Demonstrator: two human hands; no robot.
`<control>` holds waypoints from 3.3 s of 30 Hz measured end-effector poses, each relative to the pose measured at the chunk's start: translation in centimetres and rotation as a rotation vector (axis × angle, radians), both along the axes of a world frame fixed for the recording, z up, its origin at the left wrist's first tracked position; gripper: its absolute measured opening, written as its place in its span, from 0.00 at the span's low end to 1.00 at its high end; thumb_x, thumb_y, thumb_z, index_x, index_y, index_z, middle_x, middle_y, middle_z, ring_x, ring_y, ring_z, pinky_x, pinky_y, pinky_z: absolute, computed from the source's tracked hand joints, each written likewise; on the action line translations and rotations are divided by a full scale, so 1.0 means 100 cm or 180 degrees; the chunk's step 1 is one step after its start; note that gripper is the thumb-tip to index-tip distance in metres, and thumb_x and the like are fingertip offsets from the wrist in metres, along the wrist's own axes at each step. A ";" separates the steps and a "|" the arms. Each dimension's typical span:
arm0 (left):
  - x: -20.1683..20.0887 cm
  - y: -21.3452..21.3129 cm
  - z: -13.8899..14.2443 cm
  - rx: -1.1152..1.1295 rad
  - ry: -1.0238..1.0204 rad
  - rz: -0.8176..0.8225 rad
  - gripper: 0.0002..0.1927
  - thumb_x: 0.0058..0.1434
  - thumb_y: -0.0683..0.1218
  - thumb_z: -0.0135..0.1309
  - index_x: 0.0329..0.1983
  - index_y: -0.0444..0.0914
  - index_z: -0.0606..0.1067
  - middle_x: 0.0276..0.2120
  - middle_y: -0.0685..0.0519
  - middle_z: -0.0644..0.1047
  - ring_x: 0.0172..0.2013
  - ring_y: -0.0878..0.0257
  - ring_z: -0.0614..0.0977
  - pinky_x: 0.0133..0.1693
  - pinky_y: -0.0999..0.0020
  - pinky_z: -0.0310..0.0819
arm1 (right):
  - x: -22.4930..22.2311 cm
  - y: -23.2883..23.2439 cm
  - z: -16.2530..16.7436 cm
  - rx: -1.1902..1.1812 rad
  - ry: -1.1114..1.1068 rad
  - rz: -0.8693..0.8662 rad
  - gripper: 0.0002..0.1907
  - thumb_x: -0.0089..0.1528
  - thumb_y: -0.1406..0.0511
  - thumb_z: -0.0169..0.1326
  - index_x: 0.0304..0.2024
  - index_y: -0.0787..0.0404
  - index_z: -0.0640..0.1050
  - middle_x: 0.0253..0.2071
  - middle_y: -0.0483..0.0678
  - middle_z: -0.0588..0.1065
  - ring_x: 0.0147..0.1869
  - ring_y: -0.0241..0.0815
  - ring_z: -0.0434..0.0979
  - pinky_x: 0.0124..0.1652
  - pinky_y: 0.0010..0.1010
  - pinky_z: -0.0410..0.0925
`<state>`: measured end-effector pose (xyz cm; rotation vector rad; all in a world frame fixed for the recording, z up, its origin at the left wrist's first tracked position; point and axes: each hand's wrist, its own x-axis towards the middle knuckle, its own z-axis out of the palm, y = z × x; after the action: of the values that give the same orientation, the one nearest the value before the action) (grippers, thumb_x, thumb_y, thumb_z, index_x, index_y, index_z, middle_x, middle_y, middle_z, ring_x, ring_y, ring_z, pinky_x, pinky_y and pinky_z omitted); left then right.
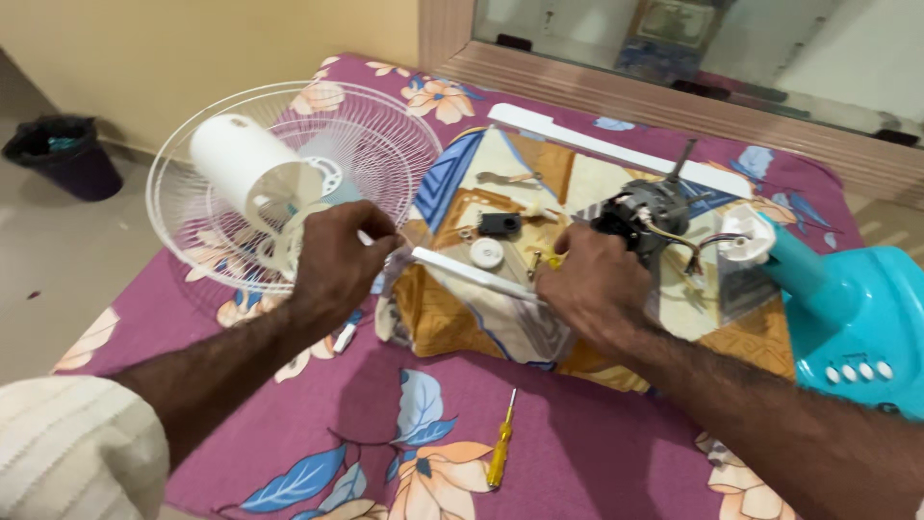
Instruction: The person uses a screwdriver to remove screws from the teal fan housing and detaches the motor assembly. They then wipe the interior of the housing with a white cloth and continue to manipulate the motor and housing components on the table.
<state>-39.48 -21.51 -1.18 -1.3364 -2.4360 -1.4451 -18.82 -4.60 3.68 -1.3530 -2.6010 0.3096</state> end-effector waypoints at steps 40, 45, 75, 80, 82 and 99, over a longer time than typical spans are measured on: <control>0.047 -0.017 0.029 0.0226 -0.0704 -0.0434 0.13 0.57 0.43 0.63 0.44 0.32 0.82 0.33 0.45 0.85 0.31 0.62 0.88 0.35 0.67 0.84 | -0.039 -0.046 -0.012 -0.2398 0.1938 0.1869 0.22 0.60 0.66 0.59 0.57 0.64 0.75 0.45 0.48 0.81 0.41 0.34 0.81 0.37 0.28 0.77; 0.077 0.025 0.058 0.0507 -0.0377 -0.0863 0.10 0.59 0.42 0.62 0.43 0.33 0.82 0.34 0.47 0.85 0.33 0.62 0.88 0.35 0.68 0.83 | 0.000 -0.006 0.013 -0.2417 0.2278 0.1256 0.19 0.62 0.62 0.59 0.54 0.63 0.79 0.42 0.48 0.82 0.41 0.36 0.84 0.38 0.30 0.79; 0.306 0.234 0.084 -0.0438 0.0386 -0.0389 0.18 0.62 0.50 0.59 0.50 0.35 0.77 0.47 0.42 0.77 0.52 0.49 0.76 0.52 0.50 0.71 | 0.264 0.215 0.039 -0.2131 0.2556 0.0464 0.17 0.63 0.66 0.58 0.52 0.67 0.79 0.42 0.50 0.81 0.41 0.40 0.84 0.40 0.29 0.80; 0.276 0.260 0.071 -0.0680 0.0472 -0.0585 0.33 0.57 0.54 0.66 0.60 0.32 0.71 0.51 0.36 0.74 0.54 0.44 0.75 0.55 0.48 0.69 | 0.253 0.238 0.030 -0.2162 0.2538 0.0665 0.16 0.63 0.67 0.58 0.51 0.70 0.79 0.43 0.51 0.81 0.42 0.38 0.84 0.42 0.27 0.80; 0.266 0.274 0.066 -0.0625 0.0588 -0.0842 0.36 0.55 0.54 0.68 0.62 0.31 0.70 0.52 0.35 0.75 0.55 0.41 0.75 0.56 0.48 0.69 | 0.246 0.244 0.024 -0.2185 0.2573 0.0737 0.16 0.63 0.68 0.58 0.51 0.71 0.79 0.42 0.52 0.81 0.42 0.39 0.85 0.42 0.28 0.80; 0.239 0.321 0.077 -0.1782 -0.0882 -0.1403 0.41 0.46 0.46 0.72 0.65 0.37 0.70 0.42 0.43 0.84 0.40 0.55 0.88 0.40 0.62 0.85 | 0.214 0.275 0.038 -0.0698 0.1387 0.1800 0.13 0.60 0.67 0.60 0.48 0.61 0.84 0.36 0.52 0.84 0.38 0.39 0.86 0.39 0.32 0.77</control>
<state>-15.59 10.58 6.52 -2.0037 -3.0192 -1.0947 2.55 22.90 7.47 -0.4780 -2.5508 0.8818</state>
